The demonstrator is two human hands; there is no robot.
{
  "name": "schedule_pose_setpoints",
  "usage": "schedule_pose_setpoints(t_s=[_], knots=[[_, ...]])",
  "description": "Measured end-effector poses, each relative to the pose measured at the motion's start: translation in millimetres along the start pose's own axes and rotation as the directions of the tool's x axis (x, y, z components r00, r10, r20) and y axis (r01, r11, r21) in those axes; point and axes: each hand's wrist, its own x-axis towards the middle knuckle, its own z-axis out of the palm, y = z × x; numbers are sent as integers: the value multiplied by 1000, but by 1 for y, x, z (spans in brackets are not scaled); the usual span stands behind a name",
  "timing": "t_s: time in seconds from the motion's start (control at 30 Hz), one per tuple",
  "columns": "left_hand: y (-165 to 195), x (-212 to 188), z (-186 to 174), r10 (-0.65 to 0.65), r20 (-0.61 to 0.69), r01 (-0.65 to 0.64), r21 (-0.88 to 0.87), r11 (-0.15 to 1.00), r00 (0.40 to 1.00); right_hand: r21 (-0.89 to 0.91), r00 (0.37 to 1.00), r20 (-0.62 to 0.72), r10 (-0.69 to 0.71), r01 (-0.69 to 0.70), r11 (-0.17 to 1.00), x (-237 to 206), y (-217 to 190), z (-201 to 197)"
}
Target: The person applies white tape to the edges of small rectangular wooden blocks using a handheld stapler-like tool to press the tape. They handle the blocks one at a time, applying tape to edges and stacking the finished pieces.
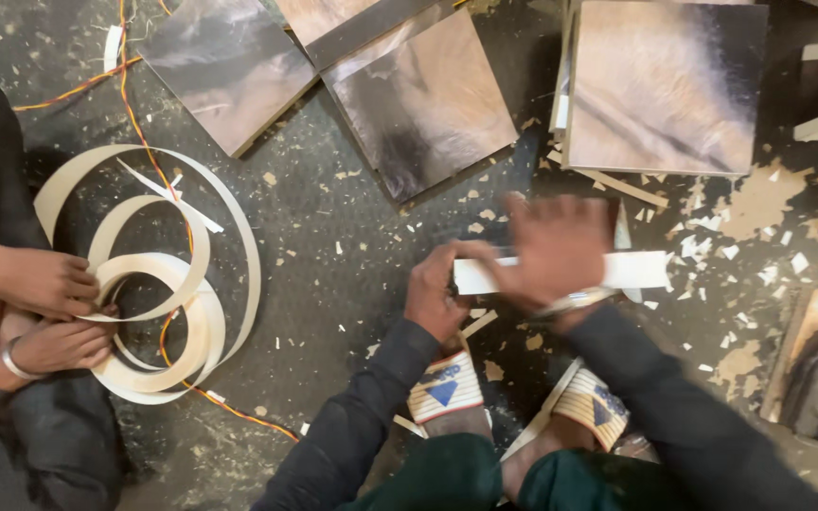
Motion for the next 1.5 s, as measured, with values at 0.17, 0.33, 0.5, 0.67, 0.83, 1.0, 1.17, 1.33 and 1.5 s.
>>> schedule_pose_setpoints(t_s=[0.17, 0.33, 0.5, 0.67, 0.83, 1.0, 1.17, 1.33, 1.5], knots=[[-30, -1, 26, -298, 366, 355, -930, -91, 882, 135, 997, -25, -79, 81, 988, 19, -70, 20], [-37, 10, 24, 137, 191, 222, -938, -267, 972, -11, 994, -80, -80, 79, 997, 16, -64, 25], [-24, 10, 9, -252, 216, 282, -120, 952, 943, 73, 997, 81, -6, 0, 997, 18, -60, 15], [3, 3, -8, 101, 27, -102, 49, 994, 995, -33, 998, 48, 41, -40, 999, 1, 3, 4], [26, 8, -17, 134, 55, -133, -10, 991, 989, -132, 970, 198, 139, -114, 985, -19, 74, 5], [32, 13, -11, 48, 48, -49, 14, 999, 998, 566, 999, -33, 8, 12, 824, -19, 93, 0], [33, 11, -13, 79, 38, -80, 14, 997, 996, 707, 999, 5, 42, -33, 706, -18, 95, 1], [23, 6, -10, 61, 27, -60, -36, 998, 998, 104, 995, -101, -17, 27, 994, -11, 59, 0], [-13, -4, 6, -194, 86, 202, -102, 974, 977, 167, 999, -42, -11, 18, 986, 7, -26, 2]])
